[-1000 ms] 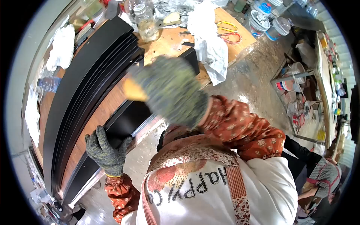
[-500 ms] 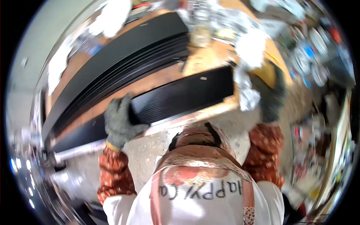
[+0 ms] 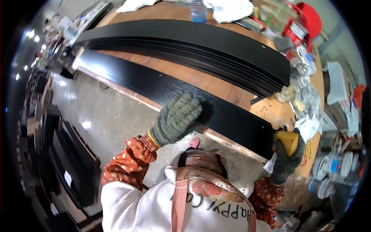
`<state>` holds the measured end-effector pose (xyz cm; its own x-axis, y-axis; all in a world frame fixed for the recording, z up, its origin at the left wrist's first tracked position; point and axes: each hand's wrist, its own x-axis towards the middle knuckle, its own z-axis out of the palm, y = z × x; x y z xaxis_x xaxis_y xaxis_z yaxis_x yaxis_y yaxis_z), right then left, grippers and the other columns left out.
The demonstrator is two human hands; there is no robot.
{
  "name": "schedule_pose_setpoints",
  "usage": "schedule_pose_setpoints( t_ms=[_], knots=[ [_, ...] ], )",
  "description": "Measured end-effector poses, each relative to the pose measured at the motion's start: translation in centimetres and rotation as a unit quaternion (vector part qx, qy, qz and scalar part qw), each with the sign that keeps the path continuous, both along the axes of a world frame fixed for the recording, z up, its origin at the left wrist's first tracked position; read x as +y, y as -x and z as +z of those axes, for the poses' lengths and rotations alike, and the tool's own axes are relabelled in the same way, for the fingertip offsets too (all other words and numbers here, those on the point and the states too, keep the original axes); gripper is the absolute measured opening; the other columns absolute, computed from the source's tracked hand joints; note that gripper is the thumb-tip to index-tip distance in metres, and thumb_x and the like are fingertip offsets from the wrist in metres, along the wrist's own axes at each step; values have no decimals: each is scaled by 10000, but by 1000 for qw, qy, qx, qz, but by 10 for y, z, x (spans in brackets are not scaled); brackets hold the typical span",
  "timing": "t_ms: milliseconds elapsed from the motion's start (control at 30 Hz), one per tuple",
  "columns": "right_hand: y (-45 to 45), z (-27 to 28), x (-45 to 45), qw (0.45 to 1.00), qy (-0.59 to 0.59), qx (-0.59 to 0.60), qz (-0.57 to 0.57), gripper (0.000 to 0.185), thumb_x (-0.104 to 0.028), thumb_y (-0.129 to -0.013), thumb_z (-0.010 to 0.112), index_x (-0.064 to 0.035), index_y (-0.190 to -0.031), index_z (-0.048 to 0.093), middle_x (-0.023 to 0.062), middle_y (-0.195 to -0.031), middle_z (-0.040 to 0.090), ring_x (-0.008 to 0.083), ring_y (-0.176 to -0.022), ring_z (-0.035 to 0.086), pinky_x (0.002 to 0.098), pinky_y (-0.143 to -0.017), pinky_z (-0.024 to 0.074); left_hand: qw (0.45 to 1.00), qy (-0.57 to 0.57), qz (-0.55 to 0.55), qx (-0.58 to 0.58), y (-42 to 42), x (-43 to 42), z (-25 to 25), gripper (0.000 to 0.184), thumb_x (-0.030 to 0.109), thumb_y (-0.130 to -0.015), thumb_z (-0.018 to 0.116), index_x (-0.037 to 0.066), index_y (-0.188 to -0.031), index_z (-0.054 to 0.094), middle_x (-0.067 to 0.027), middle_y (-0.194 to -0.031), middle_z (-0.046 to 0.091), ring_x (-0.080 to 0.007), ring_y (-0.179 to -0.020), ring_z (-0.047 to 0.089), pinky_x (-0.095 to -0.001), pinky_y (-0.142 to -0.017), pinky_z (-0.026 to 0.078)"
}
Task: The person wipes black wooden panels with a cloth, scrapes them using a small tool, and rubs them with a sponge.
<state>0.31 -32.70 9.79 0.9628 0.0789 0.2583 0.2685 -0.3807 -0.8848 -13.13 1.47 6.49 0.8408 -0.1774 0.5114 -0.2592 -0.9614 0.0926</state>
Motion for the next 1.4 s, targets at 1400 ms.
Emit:
schedule_pose_setpoints(
  t_ms=[1400],
  knots=[
    [149, -107, 575, 936, -198, -59, 283, 691, -214, -820, 746, 81, -1323, 376, 202, -1261, 507, 272, -987, 617, 342, -858, 530, 984, 48, 113, 133, 184, 456, -7, 810, 331, -635, 764, 140, -1365, 470, -179, -1409, 420, -375, -1318, 391, -498, -1119, 294]
  ],
)
